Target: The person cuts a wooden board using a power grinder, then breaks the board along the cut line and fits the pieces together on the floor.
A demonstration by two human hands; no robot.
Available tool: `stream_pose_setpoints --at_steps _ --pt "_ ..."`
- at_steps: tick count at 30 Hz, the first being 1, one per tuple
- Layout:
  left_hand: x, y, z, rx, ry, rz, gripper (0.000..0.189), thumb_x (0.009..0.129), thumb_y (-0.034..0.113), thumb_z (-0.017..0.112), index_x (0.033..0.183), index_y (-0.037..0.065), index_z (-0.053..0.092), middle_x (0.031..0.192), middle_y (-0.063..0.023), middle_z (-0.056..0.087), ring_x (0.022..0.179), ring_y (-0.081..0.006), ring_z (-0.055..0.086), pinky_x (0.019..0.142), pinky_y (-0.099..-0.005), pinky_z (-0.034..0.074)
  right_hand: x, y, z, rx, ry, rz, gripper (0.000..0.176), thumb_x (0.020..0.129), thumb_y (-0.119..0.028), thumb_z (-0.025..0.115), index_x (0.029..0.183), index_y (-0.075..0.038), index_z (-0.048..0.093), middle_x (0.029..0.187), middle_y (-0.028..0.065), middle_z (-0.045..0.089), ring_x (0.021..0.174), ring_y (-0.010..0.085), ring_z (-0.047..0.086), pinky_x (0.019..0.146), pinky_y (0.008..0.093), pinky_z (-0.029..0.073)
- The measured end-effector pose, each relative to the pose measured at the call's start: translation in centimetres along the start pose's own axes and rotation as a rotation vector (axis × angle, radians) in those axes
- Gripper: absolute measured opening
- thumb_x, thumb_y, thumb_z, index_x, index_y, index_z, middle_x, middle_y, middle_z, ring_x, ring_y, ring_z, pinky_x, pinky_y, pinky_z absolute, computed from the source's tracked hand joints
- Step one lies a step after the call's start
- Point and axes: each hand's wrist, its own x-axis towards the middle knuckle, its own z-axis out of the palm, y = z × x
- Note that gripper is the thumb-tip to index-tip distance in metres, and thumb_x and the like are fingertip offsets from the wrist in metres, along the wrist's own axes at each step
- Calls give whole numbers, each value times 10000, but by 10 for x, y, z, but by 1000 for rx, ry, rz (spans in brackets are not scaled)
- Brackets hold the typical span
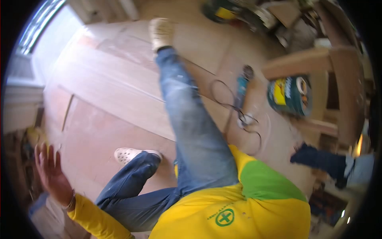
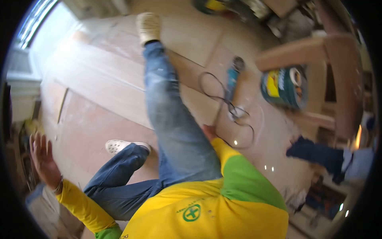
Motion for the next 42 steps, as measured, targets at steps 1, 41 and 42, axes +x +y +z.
stream_pose_setpoints --at_steps 1,41,42 --pt "-3 4 4 -13 0 21 538 1026 245 434 1489 6 303 1448 -192 462 1313 -294 485 1082 -414 395 44 -53 23 95 78 -114 332 945 -350 454 859 -74 618 842 149 640 821 287 614 735 460 477" --pt "-6 36 20 26 171 160 474 1006 257 522 1400 3 449 1318 -180 584 1171 -271 601 971 -361 484 75 -96 82 -359 163 -517 257 958 -210 445 905 -107 674 929 107 693 867 284 658 753 412 515" --pt "-4 39 21 22 177 168 487 1003 257 529 1401 -10 445 1314 -177 587 1170 -270 603 956 -350 493 78 -102 75 -362 164 -503 264 959 -210 441 901 -103 675 922 108 694 858 285 660 744 412 517"
